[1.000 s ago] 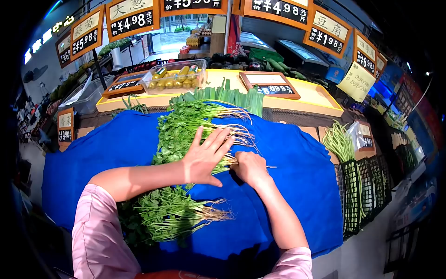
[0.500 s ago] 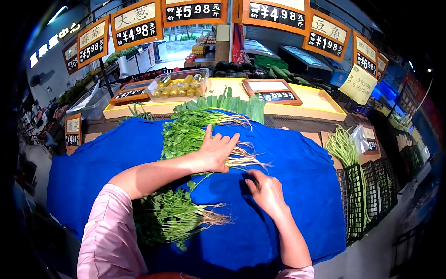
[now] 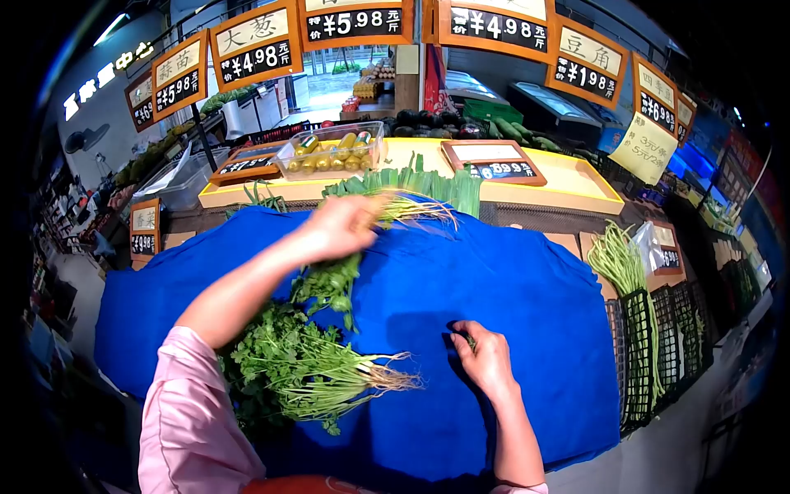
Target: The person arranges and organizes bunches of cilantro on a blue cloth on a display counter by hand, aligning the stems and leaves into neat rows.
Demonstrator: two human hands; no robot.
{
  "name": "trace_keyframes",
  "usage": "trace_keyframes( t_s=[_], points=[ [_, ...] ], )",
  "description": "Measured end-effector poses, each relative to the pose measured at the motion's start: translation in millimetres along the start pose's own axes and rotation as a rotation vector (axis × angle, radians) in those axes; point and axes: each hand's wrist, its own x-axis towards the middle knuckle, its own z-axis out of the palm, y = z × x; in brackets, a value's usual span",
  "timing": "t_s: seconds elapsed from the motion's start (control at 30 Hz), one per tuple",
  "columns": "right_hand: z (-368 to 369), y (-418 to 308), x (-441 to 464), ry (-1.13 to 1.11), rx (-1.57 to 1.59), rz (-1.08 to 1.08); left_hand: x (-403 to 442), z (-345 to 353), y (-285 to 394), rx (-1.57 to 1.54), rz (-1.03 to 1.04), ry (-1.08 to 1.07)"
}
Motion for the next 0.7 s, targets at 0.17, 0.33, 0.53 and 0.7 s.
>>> trace_keyframes(
  t_s=[0.17,0.33,0.53,0.7],
  points=[
    [-0.5,-5.9,-1.3,-0.019,0.01,0.056,-37.1,-48.8,-132.6,-0.824,-0.137,0.156],
    [7.1,-2.9,3.1,0.023,0.029,0.01,-71.2,-51.7,-214.1,-1.298,-0.457,0.286],
    [19.6,-25.5,33.5,-0.049,-0.005,-0.093,-73.9,-30.0,-249.0,-1.369,-0.519,0.445],
    [44.1,-35.1,85.3,-0.119,-0.044,-0.192,-63.1,-62.1,-234.2,-1.197,-0.308,0.468]
  ],
)
